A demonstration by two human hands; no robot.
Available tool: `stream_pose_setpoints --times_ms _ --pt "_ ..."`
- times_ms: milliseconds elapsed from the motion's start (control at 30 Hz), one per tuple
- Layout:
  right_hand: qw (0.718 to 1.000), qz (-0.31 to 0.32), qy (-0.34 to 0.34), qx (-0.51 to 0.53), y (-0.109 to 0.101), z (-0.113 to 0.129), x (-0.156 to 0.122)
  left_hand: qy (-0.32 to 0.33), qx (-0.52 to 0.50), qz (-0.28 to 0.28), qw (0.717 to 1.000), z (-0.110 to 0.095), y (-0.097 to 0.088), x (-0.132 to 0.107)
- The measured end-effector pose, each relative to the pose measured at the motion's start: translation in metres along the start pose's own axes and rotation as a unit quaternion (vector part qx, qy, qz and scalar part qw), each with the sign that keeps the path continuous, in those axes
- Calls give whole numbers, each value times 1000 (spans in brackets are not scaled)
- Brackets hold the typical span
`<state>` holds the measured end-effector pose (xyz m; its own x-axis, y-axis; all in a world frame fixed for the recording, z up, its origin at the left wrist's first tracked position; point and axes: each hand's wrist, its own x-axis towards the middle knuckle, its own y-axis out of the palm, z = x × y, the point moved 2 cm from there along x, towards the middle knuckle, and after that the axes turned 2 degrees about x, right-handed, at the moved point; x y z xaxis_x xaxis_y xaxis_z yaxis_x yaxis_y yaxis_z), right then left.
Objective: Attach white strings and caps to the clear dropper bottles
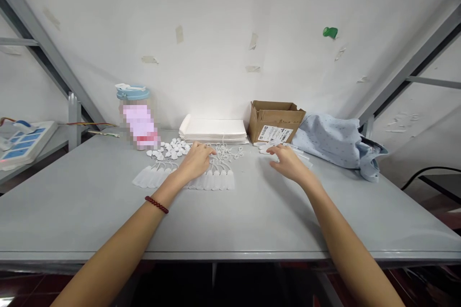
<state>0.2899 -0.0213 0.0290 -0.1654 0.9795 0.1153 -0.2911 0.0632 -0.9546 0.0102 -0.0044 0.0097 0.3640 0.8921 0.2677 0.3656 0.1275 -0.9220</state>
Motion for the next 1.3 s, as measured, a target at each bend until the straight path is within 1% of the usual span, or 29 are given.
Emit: stream_pose_setpoints --times_ms 67,167,300,500,667,733,833,933,1033,1133,1200,1300 --pt "999 16 21 -22 -3 -7 0 2 8 17 1000 0 3 0" --pt "999 31 25 -25 -5 -10 -1 3 -2 24 1000 1 7 1" --pt "999 33 31 -16 -9 -8 -3 1 -25 7 1000 4 7 5" --pt "997 40 64 -26 -16 -5 -4 -12 -17 -26 999 12 5 7" --pt "996 37 71 -32 -16 -9 -3 -19 11 20 1000 5 10 10" --pt "996 36 67 -36 -14 -12 -2 -16 15 23 999 2 11 12" --pt "996 32 66 -43 -12 -19 -2 -11 15 16 1000 3 12 14" --pt "997 29 66 -38 -11 -24 -1 -12 12 -1 1000 8 11 17" --pt "997 14 63 -33 -13 -22 -1 -6 2 -20 1000 11 10 18" --pt "998 -4 54 -32 -15 -18 -2 19 -28 -27 999 6 11 18" --pt "998 -1 55 -33 -15 -16 -2 30 -34 -12 999 -1 12 17" --pt "997 8 64 -35 -17 -17 -4 38 -24 37 998 -11 12 14"
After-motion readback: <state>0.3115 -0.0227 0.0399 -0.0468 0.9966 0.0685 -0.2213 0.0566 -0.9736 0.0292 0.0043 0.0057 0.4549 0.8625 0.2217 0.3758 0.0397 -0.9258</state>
